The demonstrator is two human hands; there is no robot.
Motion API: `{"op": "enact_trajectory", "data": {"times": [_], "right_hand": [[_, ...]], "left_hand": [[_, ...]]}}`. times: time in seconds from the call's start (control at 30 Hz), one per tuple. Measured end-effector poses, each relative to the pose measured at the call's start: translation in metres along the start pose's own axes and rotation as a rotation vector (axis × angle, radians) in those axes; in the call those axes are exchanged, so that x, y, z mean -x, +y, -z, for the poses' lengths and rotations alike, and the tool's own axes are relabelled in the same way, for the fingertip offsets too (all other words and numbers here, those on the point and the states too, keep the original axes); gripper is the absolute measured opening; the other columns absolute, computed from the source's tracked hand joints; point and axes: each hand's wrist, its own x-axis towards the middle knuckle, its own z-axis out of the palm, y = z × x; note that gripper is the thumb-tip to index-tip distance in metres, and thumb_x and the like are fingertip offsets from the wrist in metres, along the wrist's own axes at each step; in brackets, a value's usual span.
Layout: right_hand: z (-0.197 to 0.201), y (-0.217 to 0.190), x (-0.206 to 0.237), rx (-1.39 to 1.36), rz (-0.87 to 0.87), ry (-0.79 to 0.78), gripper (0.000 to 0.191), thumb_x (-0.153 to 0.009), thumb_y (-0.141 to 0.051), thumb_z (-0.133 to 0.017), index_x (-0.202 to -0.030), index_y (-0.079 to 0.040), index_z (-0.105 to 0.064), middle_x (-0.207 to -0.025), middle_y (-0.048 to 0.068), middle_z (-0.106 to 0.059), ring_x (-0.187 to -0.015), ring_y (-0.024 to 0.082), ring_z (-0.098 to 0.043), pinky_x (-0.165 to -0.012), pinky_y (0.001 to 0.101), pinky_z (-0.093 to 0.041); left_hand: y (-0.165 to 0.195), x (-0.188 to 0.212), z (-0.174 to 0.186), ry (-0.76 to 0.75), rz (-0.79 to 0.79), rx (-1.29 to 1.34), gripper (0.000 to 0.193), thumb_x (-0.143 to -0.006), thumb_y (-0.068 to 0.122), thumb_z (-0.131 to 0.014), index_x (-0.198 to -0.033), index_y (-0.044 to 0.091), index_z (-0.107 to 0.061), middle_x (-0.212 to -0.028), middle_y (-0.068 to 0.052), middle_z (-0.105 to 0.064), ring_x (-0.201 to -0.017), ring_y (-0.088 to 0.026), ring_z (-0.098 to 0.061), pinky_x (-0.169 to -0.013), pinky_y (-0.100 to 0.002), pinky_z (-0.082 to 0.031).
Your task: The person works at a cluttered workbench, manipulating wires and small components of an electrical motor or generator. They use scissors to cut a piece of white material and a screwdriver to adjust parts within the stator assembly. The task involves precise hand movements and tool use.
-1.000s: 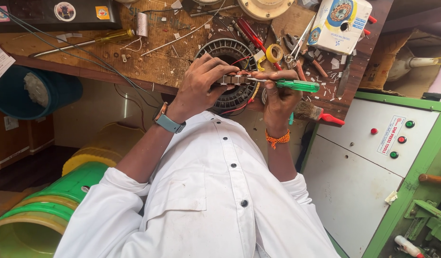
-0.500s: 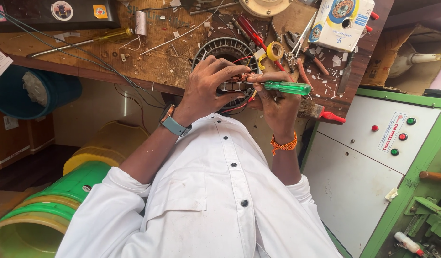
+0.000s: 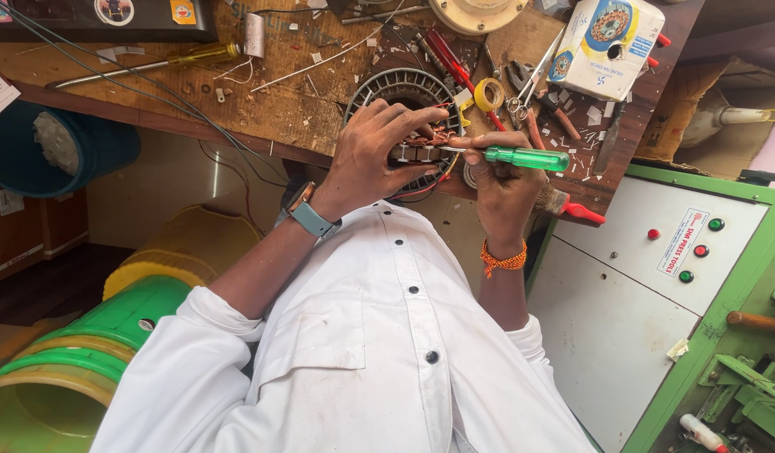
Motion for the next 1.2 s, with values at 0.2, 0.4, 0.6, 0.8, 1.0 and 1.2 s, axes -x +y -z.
{"op": "enact_trajectory", "data": {"times": [0.2,0.4,0.6,0.8,1.0,1.2], "right_hand": [[-0.008,-0.011,-0.002,0.133,0.098,-0.063,0.014,-0.101,0.002,-0.072,-0.112,0.002,-0.063,-0.11,0.013,-0.073,-0.108,0.02,-0.074,-0.096,0.03,-0.061],[-0.02,-0.02,-0.005,0.268,0.227,-0.028,0.015,-0.097,-0.001,-0.077,-0.108,-0.002,-0.067,-0.11,0.011,-0.071,-0.112,0.018,-0.069,-0.098,0.0315,-0.058],[-0.02,-0.02,-0.012,0.342,0.158,0.022,0.015,-0.09,-0.004,-0.082,-0.1,-0.004,-0.07,-0.111,0.009,-0.067,-0.112,0.018,-0.065,-0.094,0.0302,-0.056],[-0.02,-0.013,-0.014,0.08,0.064,0.008,0.017,-0.099,-0.004,-0.079,-0.11,-0.001,-0.066,-0.118,0.01,-0.069,-0.109,0.013,-0.065,-0.096,0.0251,-0.054],[-0.025,-0.013,-0.01,-0.024,-0.017,0.087,0.017,-0.101,-0.007,-0.075,-0.111,-0.001,-0.062,-0.107,0.011,-0.074,-0.1,0.014,-0.072,-0.092,0.0247,-0.058],[-0.026,-0.016,-0.014,-0.033,-0.086,0.101,0.017,-0.101,-0.009,-0.075,-0.111,-0.001,-0.063,-0.106,0.013,-0.075,-0.101,0.014,-0.074,-0.093,0.0256,-0.06]], "left_hand": [[0.0,0.002,-0.002,0.008,-0.014,-0.018,0.051,-0.078,0.027,-0.09,-0.125,0.02,-0.073,-0.109,0.003,-0.068,-0.102,-0.019,-0.062,-0.093,-0.038,-0.05],[-0.001,0.002,-0.005,0.027,-0.003,0.004,0.039,-0.078,0.026,-0.091,-0.114,0.02,-0.076,-0.107,0.004,-0.068,-0.101,-0.017,-0.061,-0.092,-0.037,-0.048],[-0.005,0.004,-0.009,0.028,0.011,0.019,0.039,-0.078,0.028,-0.091,-0.114,0.023,-0.078,-0.107,0.008,-0.072,-0.095,-0.016,-0.058,-0.088,-0.036,-0.043],[-0.007,0.004,-0.007,0.007,-0.012,-0.026,0.042,-0.08,0.029,-0.09,-0.119,0.023,-0.076,-0.108,0.006,-0.069,-0.099,-0.017,-0.058,-0.093,-0.038,-0.045],[-0.005,0.001,-0.009,0.022,-0.009,-0.027,0.04,-0.081,0.031,-0.088,-0.117,0.022,-0.074,-0.106,0.005,-0.068,-0.101,-0.018,-0.059,-0.094,-0.04,-0.046],[-0.007,-0.001,-0.007,0.011,0.007,-0.019,0.041,-0.082,0.033,-0.089,-0.119,0.021,-0.076,-0.102,0.004,-0.067,-0.095,-0.019,-0.057,-0.09,-0.038,-0.048]]}}
